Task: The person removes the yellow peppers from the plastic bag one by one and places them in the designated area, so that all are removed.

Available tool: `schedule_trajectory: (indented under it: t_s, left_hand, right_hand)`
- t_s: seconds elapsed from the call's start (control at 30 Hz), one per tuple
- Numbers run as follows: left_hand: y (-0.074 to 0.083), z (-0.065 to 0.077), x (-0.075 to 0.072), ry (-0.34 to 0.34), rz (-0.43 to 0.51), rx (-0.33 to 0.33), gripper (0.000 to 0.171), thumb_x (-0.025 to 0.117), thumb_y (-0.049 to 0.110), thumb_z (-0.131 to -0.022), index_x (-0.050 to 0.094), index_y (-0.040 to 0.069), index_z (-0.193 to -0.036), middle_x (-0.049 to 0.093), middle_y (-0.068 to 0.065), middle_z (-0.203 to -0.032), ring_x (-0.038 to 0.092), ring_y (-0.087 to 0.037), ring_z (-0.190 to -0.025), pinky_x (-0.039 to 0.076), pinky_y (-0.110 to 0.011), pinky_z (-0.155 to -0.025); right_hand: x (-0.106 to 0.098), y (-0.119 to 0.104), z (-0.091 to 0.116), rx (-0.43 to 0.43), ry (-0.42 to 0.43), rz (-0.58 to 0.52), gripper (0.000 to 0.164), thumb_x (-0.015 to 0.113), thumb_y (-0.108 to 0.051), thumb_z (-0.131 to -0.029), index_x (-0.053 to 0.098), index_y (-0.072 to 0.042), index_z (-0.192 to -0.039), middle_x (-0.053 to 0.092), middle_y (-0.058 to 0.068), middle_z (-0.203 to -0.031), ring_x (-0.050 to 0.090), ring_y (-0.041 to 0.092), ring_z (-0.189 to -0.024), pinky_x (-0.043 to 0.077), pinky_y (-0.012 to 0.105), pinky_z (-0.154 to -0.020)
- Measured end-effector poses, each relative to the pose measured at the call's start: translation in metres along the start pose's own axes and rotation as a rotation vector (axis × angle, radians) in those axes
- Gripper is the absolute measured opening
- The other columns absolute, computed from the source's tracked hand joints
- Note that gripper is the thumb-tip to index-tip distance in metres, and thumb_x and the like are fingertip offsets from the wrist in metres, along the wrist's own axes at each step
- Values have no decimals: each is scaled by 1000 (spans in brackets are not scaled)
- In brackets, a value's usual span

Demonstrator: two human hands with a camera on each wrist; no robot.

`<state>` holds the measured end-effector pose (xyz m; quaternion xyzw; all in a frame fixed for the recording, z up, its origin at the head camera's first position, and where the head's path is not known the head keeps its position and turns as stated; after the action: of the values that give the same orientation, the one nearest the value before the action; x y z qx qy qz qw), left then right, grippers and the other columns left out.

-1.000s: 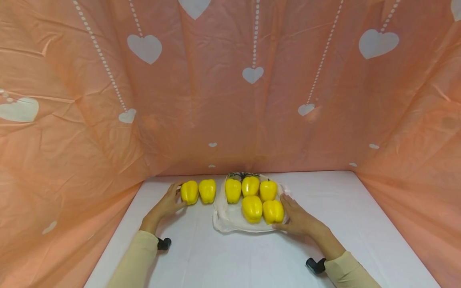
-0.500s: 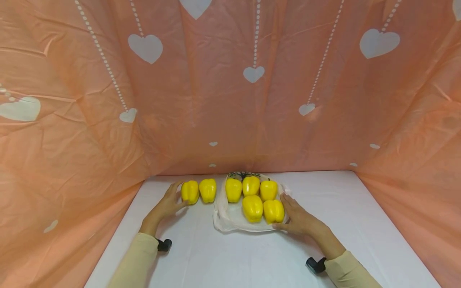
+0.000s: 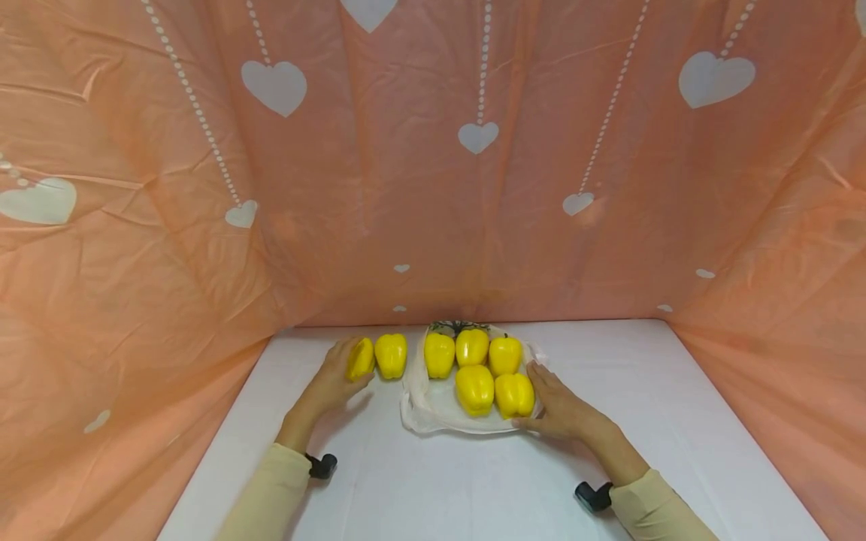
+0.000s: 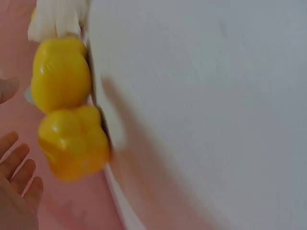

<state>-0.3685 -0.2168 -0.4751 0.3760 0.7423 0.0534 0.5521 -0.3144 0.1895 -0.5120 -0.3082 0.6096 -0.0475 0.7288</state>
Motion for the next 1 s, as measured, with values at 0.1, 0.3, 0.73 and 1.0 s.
schedule_trajectory:
  t_s: [0.1, 0.3, 0.73, 1.0]
  left_hand:
    - [14, -2, 3, 24, -6, 54, 75, 85, 9, -90, 47, -10, -151, 51, -31, -147, 48, -51, -137, 41, -67, -118]
    - [41, -6, 10, 22, 24, 85, 77, 88, 10, -88, 49, -7, -151, 53, -28, -149, 51, -47, -138, 43, -63, -118]
    - [73, -13, 43, -180, 52, -96, 82, 84, 33, -95, 43, 6, -162, 45, -17, -164, 43, -38, -152, 39, -57, -124]
    - [96, -17, 58, -204, 6, -8, 80, 84, 36, -95, 48, 1, -157, 51, -19, -159, 48, -41, -147, 40, -57, -123]
  right_hand:
    - [-1, -1, 0, -6, 2, 3, 120, 81, -56, -91, 17, 12, -165, 16, 33, -174, 19, 53, -159, 20, 66, -128]
    - [-1, -2, 1, -6, 4, 9, 120, 81, -56, -91, 16, 12, -165, 16, 33, -174, 19, 53, -159, 20, 66, -129]
    - [0, -1, 1, 6, 4, 8, 122, 81, -58, -89, 16, 11, -166, 15, 32, -174, 18, 53, -159, 20, 66, -128]
    - [2, 4, -1, 15, 12, 7, 123, 83, -58, -88, 16, 10, -166, 16, 31, -174, 19, 51, -160, 20, 65, -129]
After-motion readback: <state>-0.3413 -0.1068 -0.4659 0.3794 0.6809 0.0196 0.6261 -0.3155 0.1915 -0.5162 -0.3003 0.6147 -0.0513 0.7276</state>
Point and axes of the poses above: each hand's wrist, its own z-axis away from the middle knuckle, its own x-axis out of the palm, y = z × x, the point moved 8 cm from there along -z, towards the middle knuckle
